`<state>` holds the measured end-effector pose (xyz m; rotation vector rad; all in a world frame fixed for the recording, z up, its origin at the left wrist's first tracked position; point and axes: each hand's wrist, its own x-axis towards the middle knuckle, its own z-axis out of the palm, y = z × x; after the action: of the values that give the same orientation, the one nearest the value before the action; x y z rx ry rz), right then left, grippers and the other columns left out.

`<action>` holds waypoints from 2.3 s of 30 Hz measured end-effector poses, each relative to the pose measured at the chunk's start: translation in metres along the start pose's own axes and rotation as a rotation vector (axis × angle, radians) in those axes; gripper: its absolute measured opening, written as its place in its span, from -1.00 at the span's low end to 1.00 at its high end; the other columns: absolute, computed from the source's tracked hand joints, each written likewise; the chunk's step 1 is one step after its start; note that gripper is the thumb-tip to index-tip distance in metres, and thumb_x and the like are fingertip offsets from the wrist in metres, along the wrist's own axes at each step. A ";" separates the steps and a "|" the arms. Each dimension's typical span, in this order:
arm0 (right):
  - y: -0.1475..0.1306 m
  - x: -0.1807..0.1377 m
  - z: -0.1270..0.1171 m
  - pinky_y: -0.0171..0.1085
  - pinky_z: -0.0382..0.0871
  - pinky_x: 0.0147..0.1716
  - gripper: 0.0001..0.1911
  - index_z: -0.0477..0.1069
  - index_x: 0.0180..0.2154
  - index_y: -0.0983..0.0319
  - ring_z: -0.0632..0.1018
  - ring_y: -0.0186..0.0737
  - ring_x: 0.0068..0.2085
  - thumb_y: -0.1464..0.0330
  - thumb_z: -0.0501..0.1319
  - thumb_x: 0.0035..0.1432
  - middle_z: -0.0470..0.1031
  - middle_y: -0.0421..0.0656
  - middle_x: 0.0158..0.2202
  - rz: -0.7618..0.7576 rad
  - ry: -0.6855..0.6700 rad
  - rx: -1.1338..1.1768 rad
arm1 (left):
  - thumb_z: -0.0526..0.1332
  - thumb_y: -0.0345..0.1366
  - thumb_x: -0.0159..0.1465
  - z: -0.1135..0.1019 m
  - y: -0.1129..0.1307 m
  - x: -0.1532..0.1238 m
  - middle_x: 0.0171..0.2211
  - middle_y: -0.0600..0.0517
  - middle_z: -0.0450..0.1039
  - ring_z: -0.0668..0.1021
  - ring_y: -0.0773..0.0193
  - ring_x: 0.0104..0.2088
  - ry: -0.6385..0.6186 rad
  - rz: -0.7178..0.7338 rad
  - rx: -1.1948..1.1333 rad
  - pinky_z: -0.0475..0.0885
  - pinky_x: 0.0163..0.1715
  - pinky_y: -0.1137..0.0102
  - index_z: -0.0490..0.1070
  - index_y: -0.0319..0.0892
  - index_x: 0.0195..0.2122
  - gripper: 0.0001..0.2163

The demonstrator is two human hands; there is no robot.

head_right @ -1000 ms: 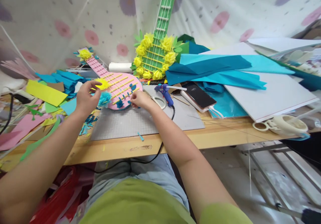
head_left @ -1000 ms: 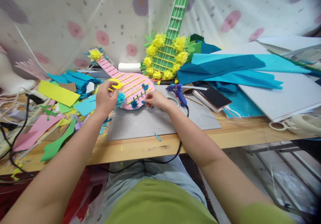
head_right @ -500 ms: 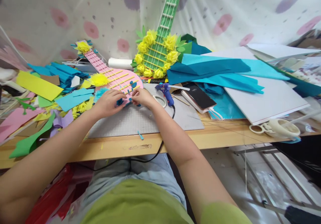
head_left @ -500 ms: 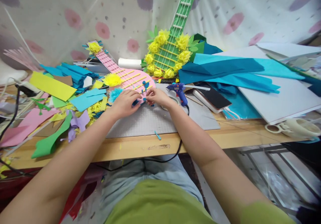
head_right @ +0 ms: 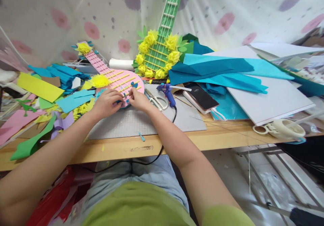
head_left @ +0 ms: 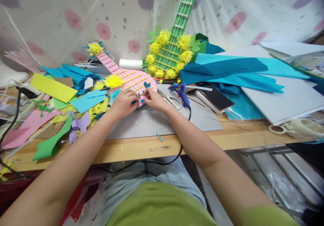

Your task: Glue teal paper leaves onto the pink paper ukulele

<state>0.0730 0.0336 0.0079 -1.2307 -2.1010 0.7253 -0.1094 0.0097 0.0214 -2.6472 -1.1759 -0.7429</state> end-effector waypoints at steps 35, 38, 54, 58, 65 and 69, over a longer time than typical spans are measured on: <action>-0.016 0.002 0.010 -0.29 0.27 -0.34 -0.79 0.20 -0.21 0.15 0.51 -0.24 -0.32 0.41 0.06 0.05 0.52 -0.25 -0.32 -0.009 -0.042 -0.044 | 0.14 -0.40 0.11 -0.011 -0.010 -0.018 -0.30 0.00 0.54 0.49 0.15 -0.16 0.290 -0.164 0.008 0.33 -0.03 0.16 0.44 -0.12 -0.38 -0.89; -0.015 -0.003 0.009 -0.29 0.27 -0.35 -0.70 0.19 -0.18 0.15 0.51 -0.24 -0.29 0.48 0.07 -0.02 0.54 -0.24 -0.26 -0.051 -0.033 -0.054 | 0.12 -0.41 0.12 -0.010 -0.013 -0.028 -0.30 -0.01 0.52 0.49 0.14 -0.18 0.547 -0.353 0.054 0.29 -0.01 0.15 0.43 -0.13 -0.36 -0.87; -0.011 0.000 0.018 -0.29 0.33 -0.33 -0.66 0.16 -0.20 0.15 0.45 -0.36 -0.40 0.49 0.13 -0.06 0.51 -0.25 -0.27 -0.092 0.020 0.204 | 0.10 -0.48 0.08 -0.003 -0.006 -0.046 -0.28 -0.03 0.49 0.46 0.13 -0.14 0.666 -0.420 0.069 0.24 0.01 0.15 0.43 -0.13 -0.38 -0.83; -0.008 0.002 -0.007 -0.24 0.36 -0.28 -0.69 0.19 -0.20 0.17 0.48 -0.32 -0.36 0.43 0.16 -0.05 0.51 -0.21 -0.30 -0.110 0.143 0.355 | 0.10 -0.48 0.08 -0.001 -0.007 -0.049 -0.26 -0.03 0.48 0.44 0.12 -0.13 0.644 -0.429 0.070 0.23 0.02 0.13 0.44 -0.12 -0.37 -0.82; 0.030 -0.014 -0.051 -0.24 0.33 -0.31 -0.89 0.31 -0.42 0.21 0.46 -0.28 -0.37 0.37 0.21 -0.08 0.47 -0.19 -0.39 0.079 0.220 0.219 | 0.12 -0.45 0.12 0.006 0.004 -0.045 -0.23 -0.06 0.48 0.45 0.10 -0.12 0.593 -0.337 0.083 0.25 -0.01 0.15 0.46 -0.13 -0.31 -0.83; 0.042 -0.028 -0.050 -0.28 0.27 -0.36 -0.94 0.39 -0.42 0.21 0.43 -0.30 -0.41 0.39 0.20 -0.06 0.50 -0.20 -0.43 0.106 0.087 -0.034 | 0.10 -0.43 0.17 0.018 0.031 -0.031 -0.21 -0.07 0.49 0.48 0.13 -0.14 0.476 -0.212 0.054 0.31 -0.08 0.20 0.45 -0.14 -0.24 -0.81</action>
<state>0.1435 0.0339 0.0061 -1.3764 -1.9969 0.6727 -0.0974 -0.0261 -0.0076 -2.1428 -1.3122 -1.2679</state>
